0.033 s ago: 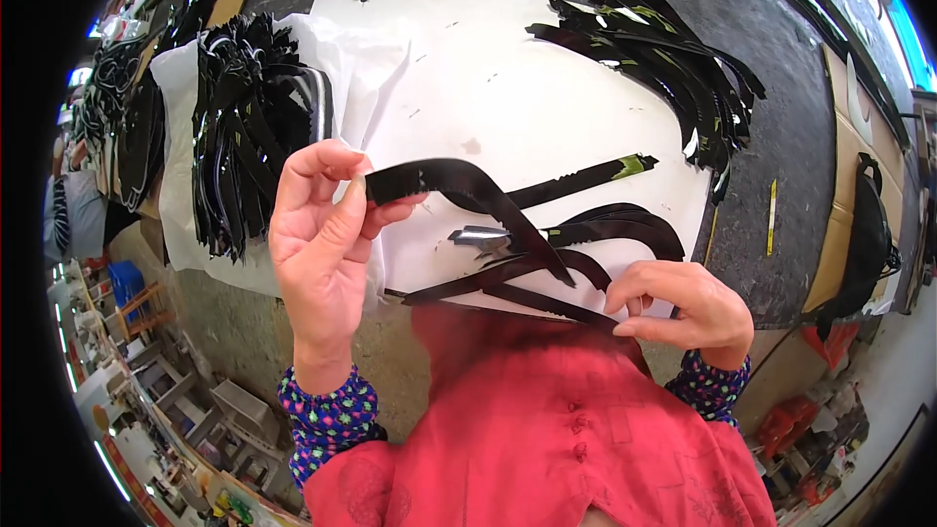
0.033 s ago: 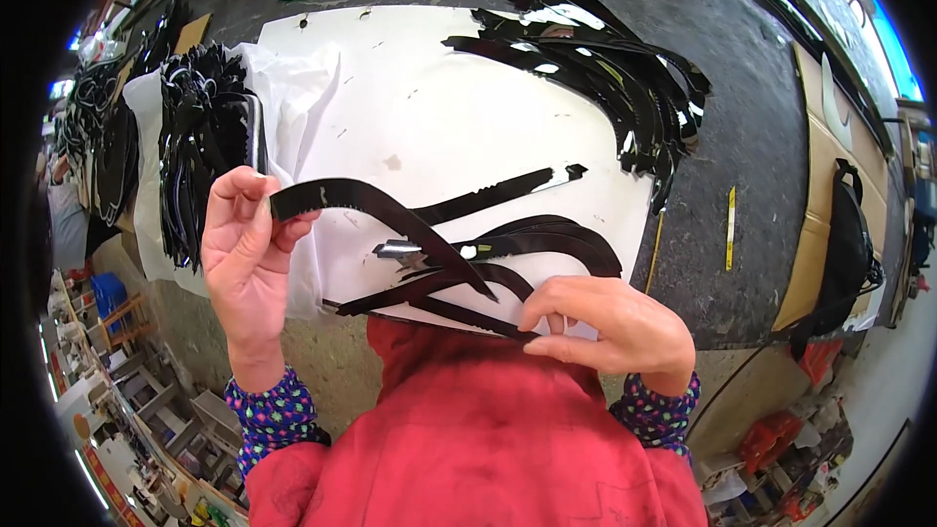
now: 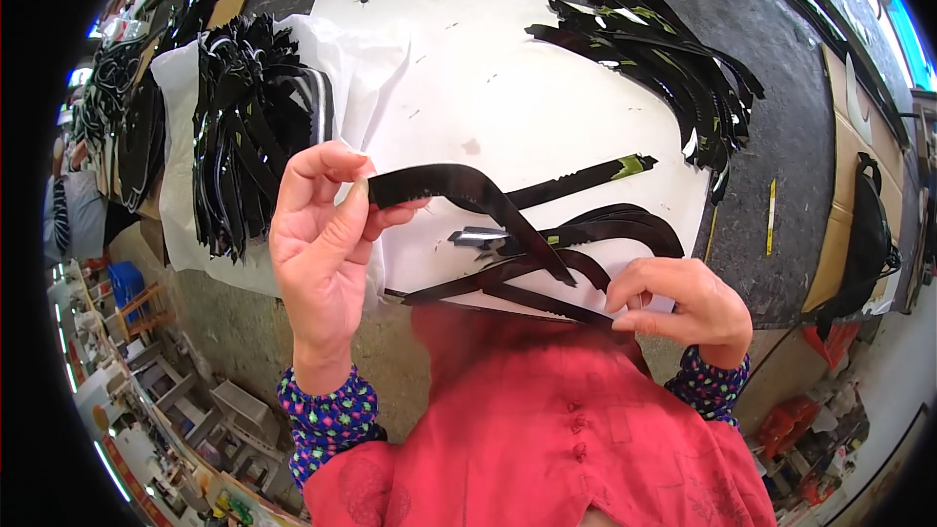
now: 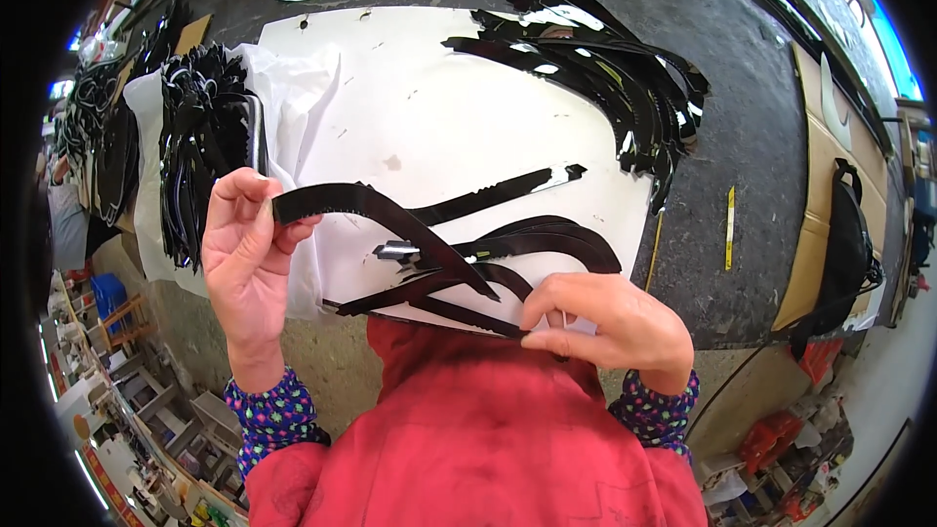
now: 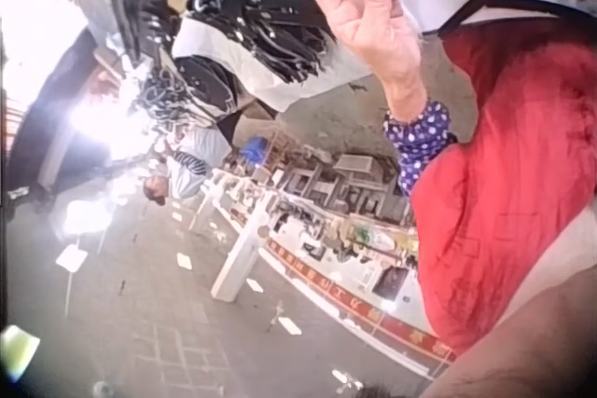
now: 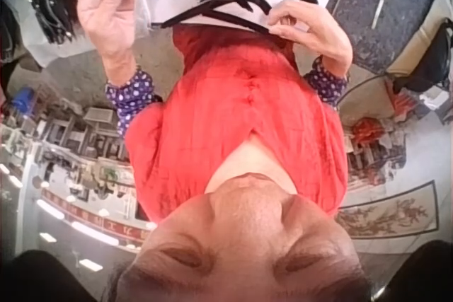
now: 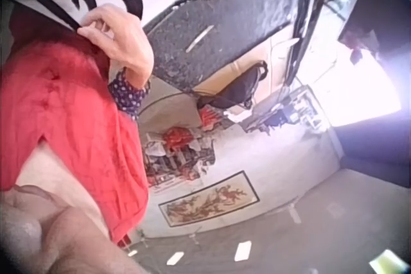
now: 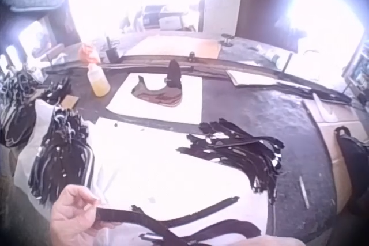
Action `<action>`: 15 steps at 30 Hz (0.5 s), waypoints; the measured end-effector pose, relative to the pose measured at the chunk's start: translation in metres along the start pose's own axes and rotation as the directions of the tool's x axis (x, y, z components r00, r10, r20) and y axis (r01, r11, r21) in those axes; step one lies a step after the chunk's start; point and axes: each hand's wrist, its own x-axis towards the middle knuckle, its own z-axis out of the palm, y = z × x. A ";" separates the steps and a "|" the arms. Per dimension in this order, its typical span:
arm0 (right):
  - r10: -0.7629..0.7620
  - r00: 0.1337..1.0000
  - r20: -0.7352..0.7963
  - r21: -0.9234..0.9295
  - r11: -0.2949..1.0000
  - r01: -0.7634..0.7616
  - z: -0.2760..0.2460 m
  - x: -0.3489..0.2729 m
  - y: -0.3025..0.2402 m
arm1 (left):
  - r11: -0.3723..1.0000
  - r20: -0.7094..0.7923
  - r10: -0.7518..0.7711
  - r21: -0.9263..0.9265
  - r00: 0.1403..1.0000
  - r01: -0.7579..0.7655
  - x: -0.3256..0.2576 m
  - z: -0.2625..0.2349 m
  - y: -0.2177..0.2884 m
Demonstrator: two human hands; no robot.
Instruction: Applying adhesive to shoe components and assembling them on a workbench.
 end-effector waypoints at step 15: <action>0.220 0.921 -0.322 0.462 0.886 -0.050 0.035 0.065 -0.028 | 0.964 -0.007 -0.172 0.206 0.985 0.169 0.001 -0.003 -0.026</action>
